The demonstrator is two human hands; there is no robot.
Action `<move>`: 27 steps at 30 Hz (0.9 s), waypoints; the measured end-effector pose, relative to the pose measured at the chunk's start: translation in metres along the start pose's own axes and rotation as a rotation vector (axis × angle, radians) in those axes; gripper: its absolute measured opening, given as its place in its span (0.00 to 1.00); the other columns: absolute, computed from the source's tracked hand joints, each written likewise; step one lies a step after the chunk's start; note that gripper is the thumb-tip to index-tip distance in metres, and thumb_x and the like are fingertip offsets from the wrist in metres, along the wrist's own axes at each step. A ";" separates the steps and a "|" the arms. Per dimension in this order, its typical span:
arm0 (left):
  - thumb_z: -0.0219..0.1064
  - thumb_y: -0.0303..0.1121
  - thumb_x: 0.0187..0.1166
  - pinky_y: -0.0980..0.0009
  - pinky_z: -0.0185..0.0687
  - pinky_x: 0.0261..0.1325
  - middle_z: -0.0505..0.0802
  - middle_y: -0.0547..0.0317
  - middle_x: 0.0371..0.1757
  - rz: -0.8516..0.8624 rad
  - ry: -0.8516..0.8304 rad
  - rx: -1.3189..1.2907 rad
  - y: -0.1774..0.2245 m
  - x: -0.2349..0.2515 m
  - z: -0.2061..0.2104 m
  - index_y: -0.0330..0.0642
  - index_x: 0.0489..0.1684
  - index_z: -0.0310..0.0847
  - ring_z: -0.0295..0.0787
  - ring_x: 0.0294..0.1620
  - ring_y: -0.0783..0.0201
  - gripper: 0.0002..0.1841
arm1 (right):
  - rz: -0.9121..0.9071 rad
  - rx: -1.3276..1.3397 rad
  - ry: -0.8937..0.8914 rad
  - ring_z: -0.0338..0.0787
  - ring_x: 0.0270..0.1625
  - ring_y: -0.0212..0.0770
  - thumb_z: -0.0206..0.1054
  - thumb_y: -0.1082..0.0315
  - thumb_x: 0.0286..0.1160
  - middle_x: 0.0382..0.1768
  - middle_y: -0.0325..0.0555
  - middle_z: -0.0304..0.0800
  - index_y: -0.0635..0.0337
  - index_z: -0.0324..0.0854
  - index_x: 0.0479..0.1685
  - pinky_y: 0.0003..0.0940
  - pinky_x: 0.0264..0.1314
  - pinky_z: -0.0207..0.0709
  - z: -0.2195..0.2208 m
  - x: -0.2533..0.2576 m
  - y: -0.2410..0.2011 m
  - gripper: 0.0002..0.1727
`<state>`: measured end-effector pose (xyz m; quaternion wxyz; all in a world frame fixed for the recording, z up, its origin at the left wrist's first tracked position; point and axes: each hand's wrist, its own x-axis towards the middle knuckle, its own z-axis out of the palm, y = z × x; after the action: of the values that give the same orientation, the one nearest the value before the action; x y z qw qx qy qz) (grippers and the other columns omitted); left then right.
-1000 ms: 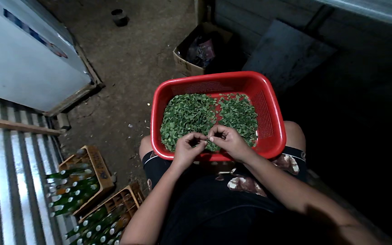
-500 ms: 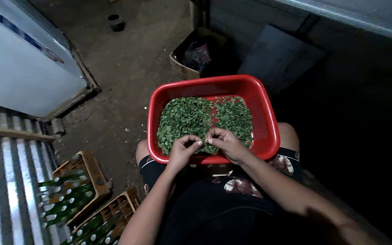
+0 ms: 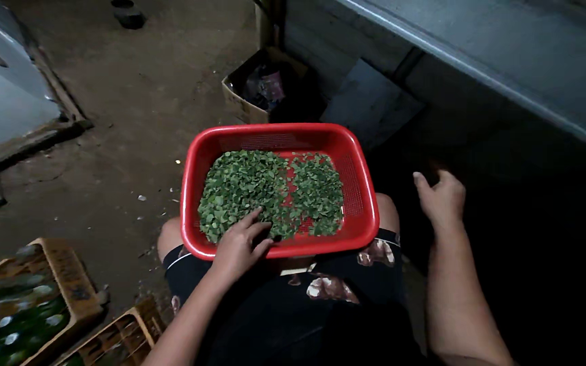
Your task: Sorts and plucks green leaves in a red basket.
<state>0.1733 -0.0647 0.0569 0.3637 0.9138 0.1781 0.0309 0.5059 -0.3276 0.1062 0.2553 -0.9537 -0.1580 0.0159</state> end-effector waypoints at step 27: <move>0.71 0.43 0.81 0.45 0.80 0.70 0.95 0.51 0.58 0.158 -0.294 0.041 -0.003 -0.002 -0.001 0.47 0.65 0.90 0.91 0.64 0.50 0.18 | -0.454 -0.218 -0.780 0.84 0.67 0.62 0.67 0.63 0.83 0.62 0.63 0.85 0.67 0.88 0.53 0.62 0.72 0.75 0.146 -0.002 -0.117 0.15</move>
<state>0.1701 -0.0627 0.0553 0.3636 0.9268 0.0512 -0.0783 0.4538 -0.1624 0.0369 0.0723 -0.8390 -0.4480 0.3004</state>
